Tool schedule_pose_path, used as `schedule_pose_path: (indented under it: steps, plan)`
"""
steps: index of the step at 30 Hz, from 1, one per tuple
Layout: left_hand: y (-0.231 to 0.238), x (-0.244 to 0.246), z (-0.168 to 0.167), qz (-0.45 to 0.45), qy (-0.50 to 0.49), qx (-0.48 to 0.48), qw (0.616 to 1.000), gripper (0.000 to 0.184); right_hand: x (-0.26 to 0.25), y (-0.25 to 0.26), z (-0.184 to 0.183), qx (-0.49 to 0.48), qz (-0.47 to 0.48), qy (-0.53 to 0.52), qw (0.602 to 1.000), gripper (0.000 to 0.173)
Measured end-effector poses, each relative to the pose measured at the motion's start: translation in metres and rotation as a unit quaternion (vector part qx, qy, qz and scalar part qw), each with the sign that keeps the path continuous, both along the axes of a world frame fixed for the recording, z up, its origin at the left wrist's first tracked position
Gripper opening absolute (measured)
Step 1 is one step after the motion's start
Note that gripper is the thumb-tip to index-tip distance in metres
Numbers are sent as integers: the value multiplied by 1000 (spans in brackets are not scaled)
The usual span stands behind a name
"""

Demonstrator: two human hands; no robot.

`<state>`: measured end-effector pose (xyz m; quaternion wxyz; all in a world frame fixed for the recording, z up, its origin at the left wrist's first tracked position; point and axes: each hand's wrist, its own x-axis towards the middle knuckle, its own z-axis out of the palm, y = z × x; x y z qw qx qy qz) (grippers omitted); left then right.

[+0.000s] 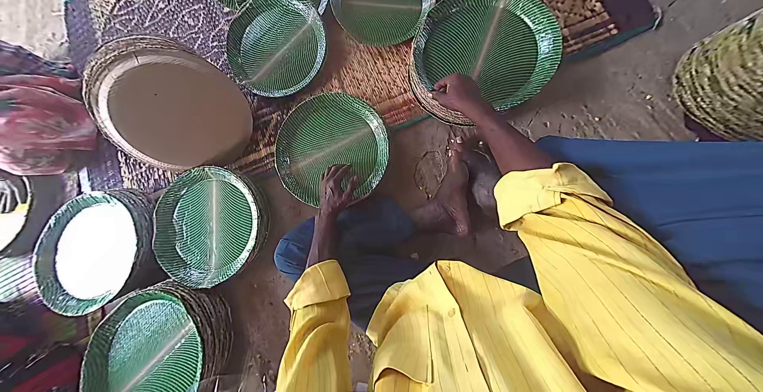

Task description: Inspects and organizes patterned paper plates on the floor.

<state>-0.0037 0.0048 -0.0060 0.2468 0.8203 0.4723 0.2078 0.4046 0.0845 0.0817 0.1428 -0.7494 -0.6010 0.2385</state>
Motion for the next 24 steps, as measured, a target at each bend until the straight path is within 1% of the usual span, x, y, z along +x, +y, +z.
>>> schedule_pose_path:
  steps: [5, 10, 15, 18, 21, 24]
  plan:
    - [-1, -2, -1, 13, -22, 6, 1000, 50, -6, 0, 6, -12, -13, -5, 1000, 29]
    - [-1, -2, 1, 13, -8, -2, 1000, 50, -2, 5, 3, -10, -6, 3, 1000, 30]
    - [-2, -2, 4, 13, -8, -2, 1000, 49, -9, 1, 16, -26, -17, -15, 999, 34]
    - [-1, -1, 2, 10, 4, -8, 1000, 48, -11, -1, 14, -10, -23, -36, 999, 36]
    - [-2, -1, 4, 3, 37, -46, 998, 48, -12, -4, 11, 19, -36, -61, 997, 37]
    - [-2, -1, 3, 11, 34, -41, 999, 52, -20, -6, 24, 75, -50, -69, 994, 37]
